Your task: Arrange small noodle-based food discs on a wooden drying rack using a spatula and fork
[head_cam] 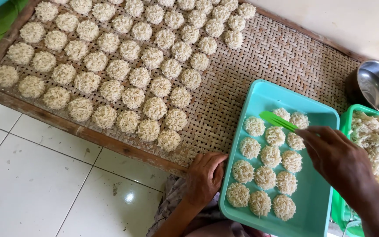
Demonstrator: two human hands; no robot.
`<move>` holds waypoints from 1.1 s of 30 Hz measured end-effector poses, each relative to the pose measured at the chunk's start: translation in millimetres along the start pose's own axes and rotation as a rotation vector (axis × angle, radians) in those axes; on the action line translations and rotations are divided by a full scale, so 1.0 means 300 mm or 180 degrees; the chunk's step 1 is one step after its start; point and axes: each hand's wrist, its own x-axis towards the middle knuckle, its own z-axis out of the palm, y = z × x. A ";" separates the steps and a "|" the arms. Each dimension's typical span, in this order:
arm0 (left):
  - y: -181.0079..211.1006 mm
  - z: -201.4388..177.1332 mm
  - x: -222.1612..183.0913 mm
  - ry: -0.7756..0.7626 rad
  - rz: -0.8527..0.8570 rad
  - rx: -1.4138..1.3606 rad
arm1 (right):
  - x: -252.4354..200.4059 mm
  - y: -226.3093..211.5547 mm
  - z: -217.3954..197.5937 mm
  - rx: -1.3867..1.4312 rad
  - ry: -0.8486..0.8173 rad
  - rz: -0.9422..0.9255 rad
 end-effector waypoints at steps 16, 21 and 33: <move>-0.008 -0.002 -0.001 -0.0071 -0.0062 -0.0063 | 0.067 0.070 0.064 0.0408 -0.0681 -0.0497; -0.001 0.002 0.002 -0.0061 -0.0008 0.0010 | 0.001 0.104 0.053 0.0439 -0.0422 -0.0157; -0.008 0.010 -0.004 -0.0038 -0.0063 0.0049 | -0.036 0.037 0.023 0.1149 -0.0589 0.0574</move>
